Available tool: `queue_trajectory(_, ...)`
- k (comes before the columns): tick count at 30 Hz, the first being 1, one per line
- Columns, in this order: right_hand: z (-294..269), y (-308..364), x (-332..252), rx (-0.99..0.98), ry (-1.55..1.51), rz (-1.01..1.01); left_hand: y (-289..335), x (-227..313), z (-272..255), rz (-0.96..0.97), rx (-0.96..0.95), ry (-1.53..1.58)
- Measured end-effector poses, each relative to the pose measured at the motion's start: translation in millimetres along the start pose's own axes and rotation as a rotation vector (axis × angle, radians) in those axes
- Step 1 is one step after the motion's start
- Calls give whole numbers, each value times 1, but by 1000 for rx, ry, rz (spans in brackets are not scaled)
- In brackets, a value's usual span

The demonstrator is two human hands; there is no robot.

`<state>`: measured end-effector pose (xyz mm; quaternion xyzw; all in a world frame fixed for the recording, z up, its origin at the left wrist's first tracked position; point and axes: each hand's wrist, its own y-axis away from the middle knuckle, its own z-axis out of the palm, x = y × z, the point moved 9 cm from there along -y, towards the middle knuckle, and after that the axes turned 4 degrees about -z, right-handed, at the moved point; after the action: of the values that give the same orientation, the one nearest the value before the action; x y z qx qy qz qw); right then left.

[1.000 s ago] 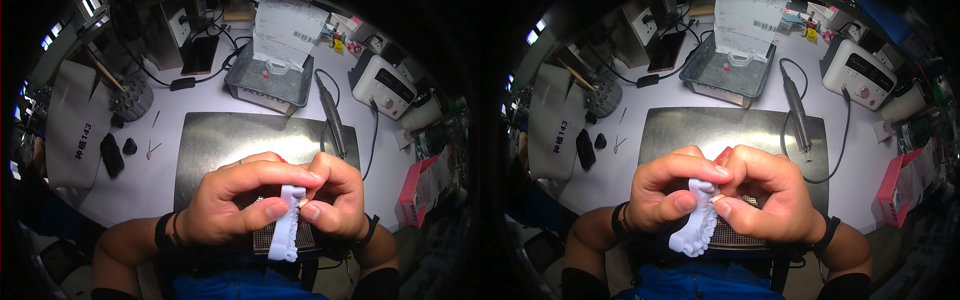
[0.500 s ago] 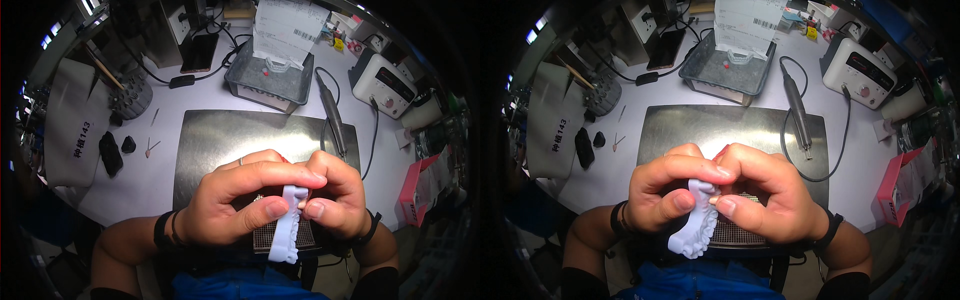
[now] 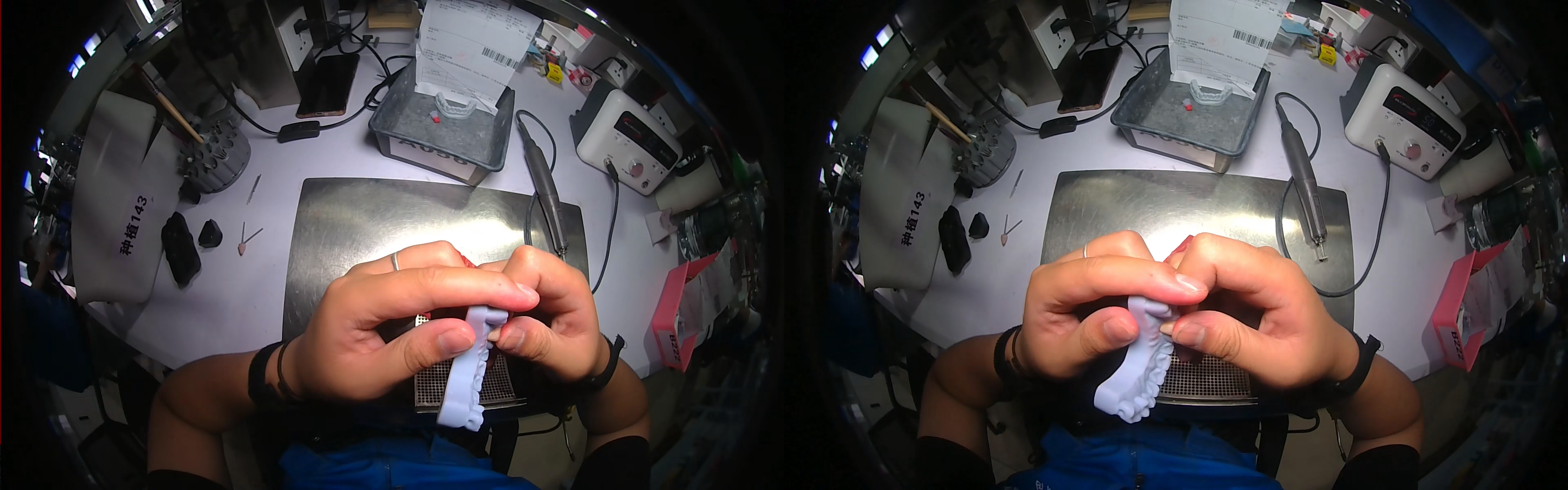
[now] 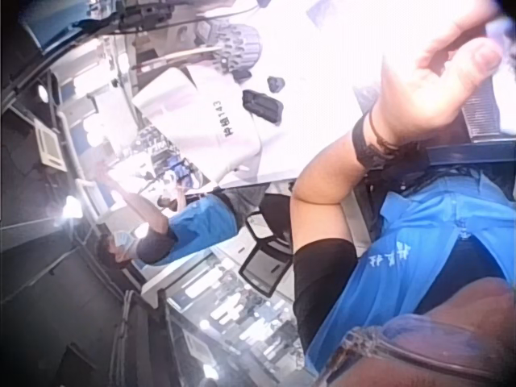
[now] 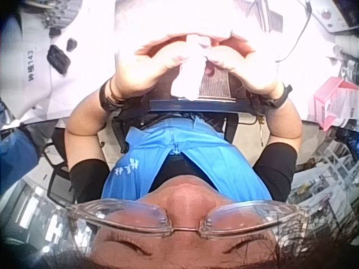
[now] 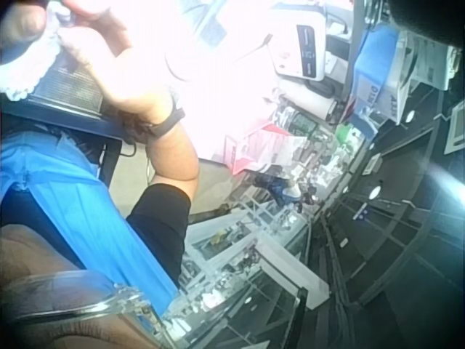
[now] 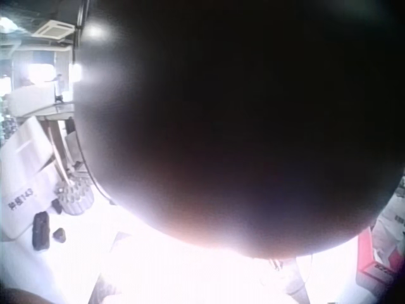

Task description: The recorder is polishing and refining a dental prosthetic or denture model using a rotary tool and wax.

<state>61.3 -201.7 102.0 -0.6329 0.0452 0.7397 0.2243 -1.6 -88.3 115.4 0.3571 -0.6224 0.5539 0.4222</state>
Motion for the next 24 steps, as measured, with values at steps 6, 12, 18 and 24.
queue_trajectory(6,0,-1,-4,-51,43,-65,2,-4,2,-37,14,67)
queue_trajectory(12,0,-1,-1,-28,11,-2,4,-5,3,-55,19,97)
queue_trajectory(18,-6,-4,2,57,-109,25,-2,-6,-6,-1,40,-38)
queue_trajectory(24,-21,-9,1,154,30,-83,-6,-13,-13,33,106,-48)
